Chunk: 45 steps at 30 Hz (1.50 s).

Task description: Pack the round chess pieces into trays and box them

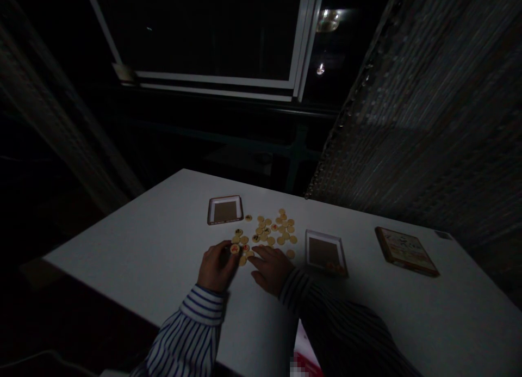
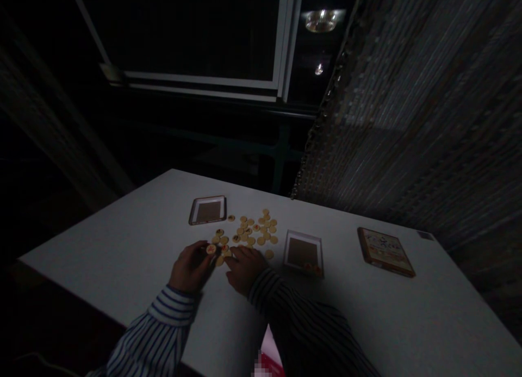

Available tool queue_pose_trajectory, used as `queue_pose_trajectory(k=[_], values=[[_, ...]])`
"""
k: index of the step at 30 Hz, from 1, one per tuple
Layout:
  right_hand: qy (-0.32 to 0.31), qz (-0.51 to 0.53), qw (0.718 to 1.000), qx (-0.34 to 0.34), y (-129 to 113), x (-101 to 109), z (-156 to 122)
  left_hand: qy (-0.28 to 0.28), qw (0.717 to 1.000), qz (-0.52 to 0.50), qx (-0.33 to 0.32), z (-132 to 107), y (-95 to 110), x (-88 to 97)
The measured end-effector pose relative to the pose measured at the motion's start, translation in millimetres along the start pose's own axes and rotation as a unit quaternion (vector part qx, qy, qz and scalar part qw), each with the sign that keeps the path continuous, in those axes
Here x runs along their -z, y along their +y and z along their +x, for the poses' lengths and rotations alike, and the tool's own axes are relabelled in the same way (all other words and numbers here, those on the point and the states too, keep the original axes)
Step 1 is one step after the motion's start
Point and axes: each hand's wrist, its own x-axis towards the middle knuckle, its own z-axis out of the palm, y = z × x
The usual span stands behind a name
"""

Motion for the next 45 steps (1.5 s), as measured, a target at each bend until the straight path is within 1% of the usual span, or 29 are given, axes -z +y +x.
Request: queue_pose_trajectory(k=[3,9,13,18,24,31,36,40,45], values=[[-0.001,-0.003,1.000,0.000,0,4,0,0.005,1.000,-0.003,-0.012,0,1,0.3],[-0.029,-0.016,0.999,-0.003,-2,18,1,0.006,0.999,-0.003,-0.035,1,4,1.1],[-0.024,-0.019,0.999,-0.010,-1,27,-1,0.012,0.999,-0.002,-0.049,0,7,1.4],[-0.006,-0.018,1.000,-0.014,5,40,-7,0.003,0.998,-0.001,-0.062,-1,14,0.1],[-0.003,-0.021,0.999,-0.035,13,53,-19,0.000,0.997,-0.021,-0.077,-1,29,-1.2],[0.001,-0.018,0.998,-0.064,27,60,-31,-0.013,0.995,-0.065,-0.078,6,49,-3.9],[0.003,-0.013,0.997,-0.081,36,64,-39,-0.023,0.992,-0.078,-0.096,10,62,-11.0],[0.004,-0.006,0.996,-0.092,46,67,-46,-0.045,0.989,-0.089,-0.108,12,70,-19.3],[0.003,-0.006,0.991,-0.130,59,69,-53,-0.054,0.986,-0.101,-0.120,14,82,-28.8]])
